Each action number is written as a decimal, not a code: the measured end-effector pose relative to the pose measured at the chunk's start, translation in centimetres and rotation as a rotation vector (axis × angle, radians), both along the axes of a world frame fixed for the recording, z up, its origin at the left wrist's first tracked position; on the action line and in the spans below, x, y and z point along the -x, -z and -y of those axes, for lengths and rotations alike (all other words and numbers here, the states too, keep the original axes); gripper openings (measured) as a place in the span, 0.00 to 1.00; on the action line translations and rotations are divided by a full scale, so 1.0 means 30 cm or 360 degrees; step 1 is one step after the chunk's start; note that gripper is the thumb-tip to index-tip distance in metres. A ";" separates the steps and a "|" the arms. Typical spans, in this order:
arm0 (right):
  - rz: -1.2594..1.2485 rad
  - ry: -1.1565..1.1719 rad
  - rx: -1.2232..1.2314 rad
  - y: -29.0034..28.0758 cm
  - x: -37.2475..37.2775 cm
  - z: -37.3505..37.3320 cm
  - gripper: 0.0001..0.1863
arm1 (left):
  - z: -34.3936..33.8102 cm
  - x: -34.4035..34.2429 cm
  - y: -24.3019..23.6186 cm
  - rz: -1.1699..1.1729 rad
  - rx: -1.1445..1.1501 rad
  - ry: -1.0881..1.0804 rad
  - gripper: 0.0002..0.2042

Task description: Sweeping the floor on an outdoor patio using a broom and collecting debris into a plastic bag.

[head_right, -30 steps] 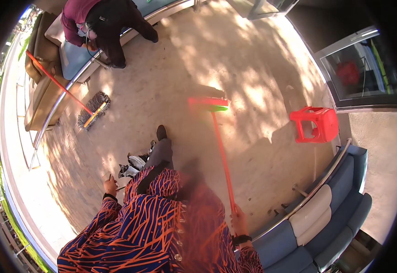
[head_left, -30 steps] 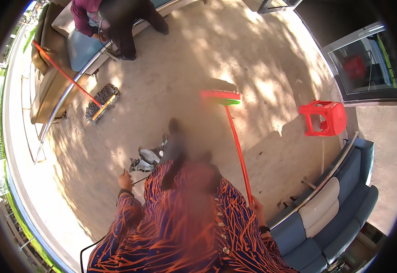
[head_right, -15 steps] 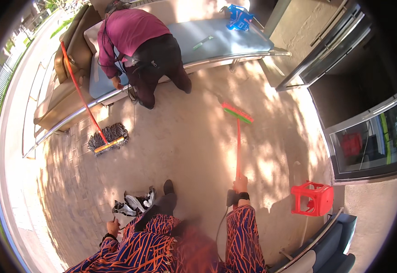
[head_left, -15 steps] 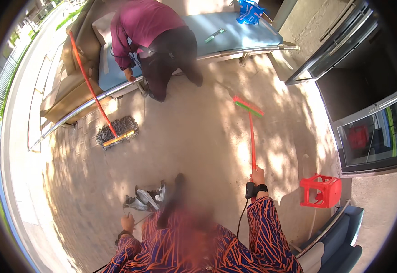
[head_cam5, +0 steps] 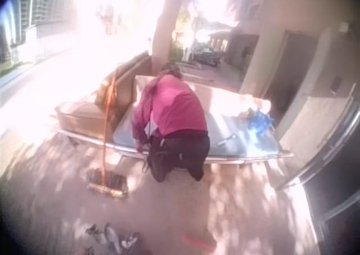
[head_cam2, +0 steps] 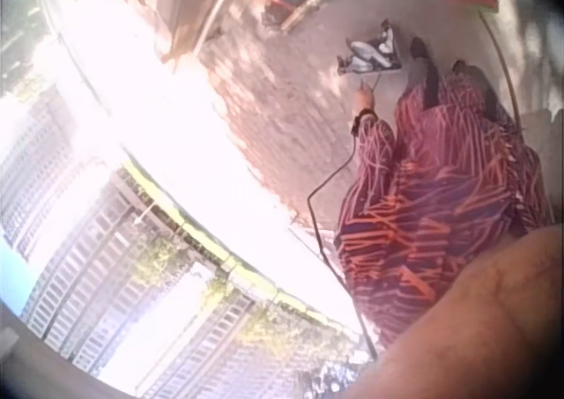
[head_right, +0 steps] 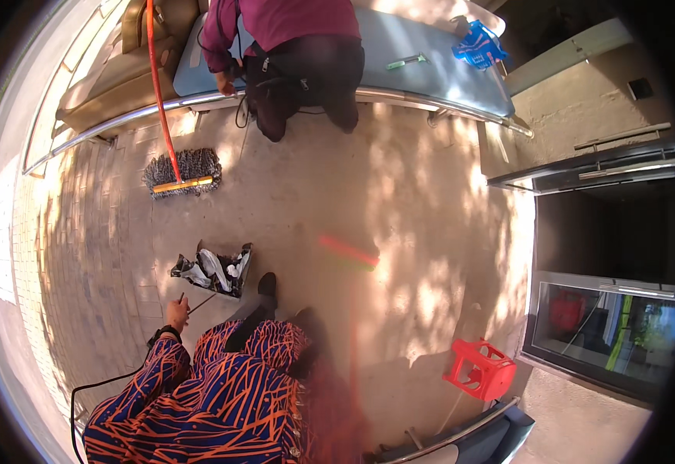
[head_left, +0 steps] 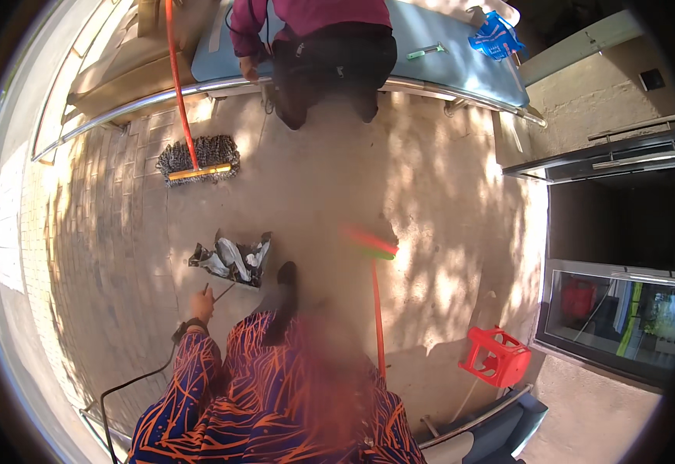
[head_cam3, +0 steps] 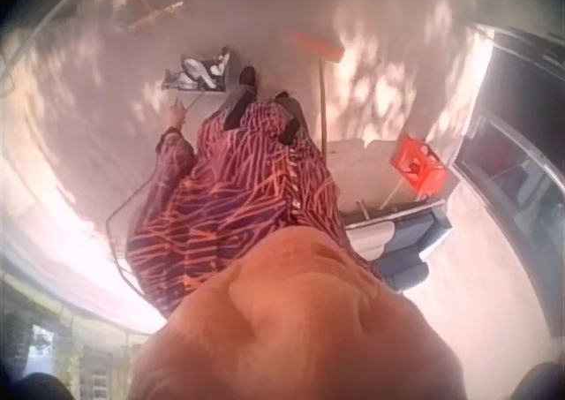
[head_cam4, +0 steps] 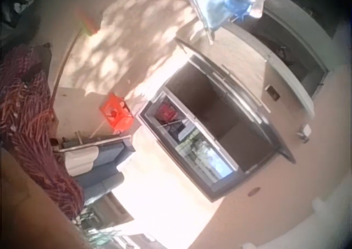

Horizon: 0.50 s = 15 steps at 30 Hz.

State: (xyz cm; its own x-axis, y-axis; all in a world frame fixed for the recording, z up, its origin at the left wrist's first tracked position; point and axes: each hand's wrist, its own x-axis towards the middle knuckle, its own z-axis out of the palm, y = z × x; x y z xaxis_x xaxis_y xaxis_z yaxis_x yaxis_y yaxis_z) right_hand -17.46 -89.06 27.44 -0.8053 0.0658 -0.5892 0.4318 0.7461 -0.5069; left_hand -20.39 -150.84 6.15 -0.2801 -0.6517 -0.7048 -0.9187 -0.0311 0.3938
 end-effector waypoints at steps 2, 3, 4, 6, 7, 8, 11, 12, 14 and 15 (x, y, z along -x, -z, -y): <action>0.0072 0.0122 0.0142 -0.113 0.099 0.048 0.19 | -0.007 0.037 -0.028 -0.0022 0.0004 -0.0038 0.19; 0.0115 0.0186 0.0214 -0.127 0.167 0.068 0.20 | -0.004 0.030 -0.037 -0.0005 0.0028 -0.0064 0.19; 0.0151 0.0224 0.0266 -0.120 0.235 0.088 0.20 | -0.002 0.014 -0.052 0.0008 0.0059 -0.0099 0.20; 0.0254 0.0560 0.0465 0.004 0.338 0.056 0.22 | -0.030 0.014 -0.063 -0.0012 0.0078 -0.0089 0.20; 0.0361 0.0672 0.0529 0.074 0.415 0.027 0.25 | -0.039 0.004 -0.074 -0.0047 0.0096 -0.0118 0.20; 0.0273 0.0729 0.0554 0.129 0.509 0.039 0.26 | -0.069 0.017 -0.104 -0.0053 0.0092 -0.0121 0.20; 0.0188 0.0631 0.0621 0.304 0.832 0.040 0.27 | -0.126 -0.046 -0.161 -0.0055 0.0116 -0.0219 0.20; 0.0180 0.0593 0.0588 0.336 0.950 0.071 0.27 | -0.146 -0.078 -0.176 -0.0037 0.0160 -0.0216 0.20; 0.0075 0.0404 0.0610 0.443 1.143 0.087 0.27 | -0.194 -0.120 -0.196 -0.0058 0.0169 -0.0277 0.21; 0.0031 0.0436 0.0572 0.486 1.230 0.088 0.26 | -0.223 -0.142 -0.208 -0.0080 0.0149 -0.0313 0.21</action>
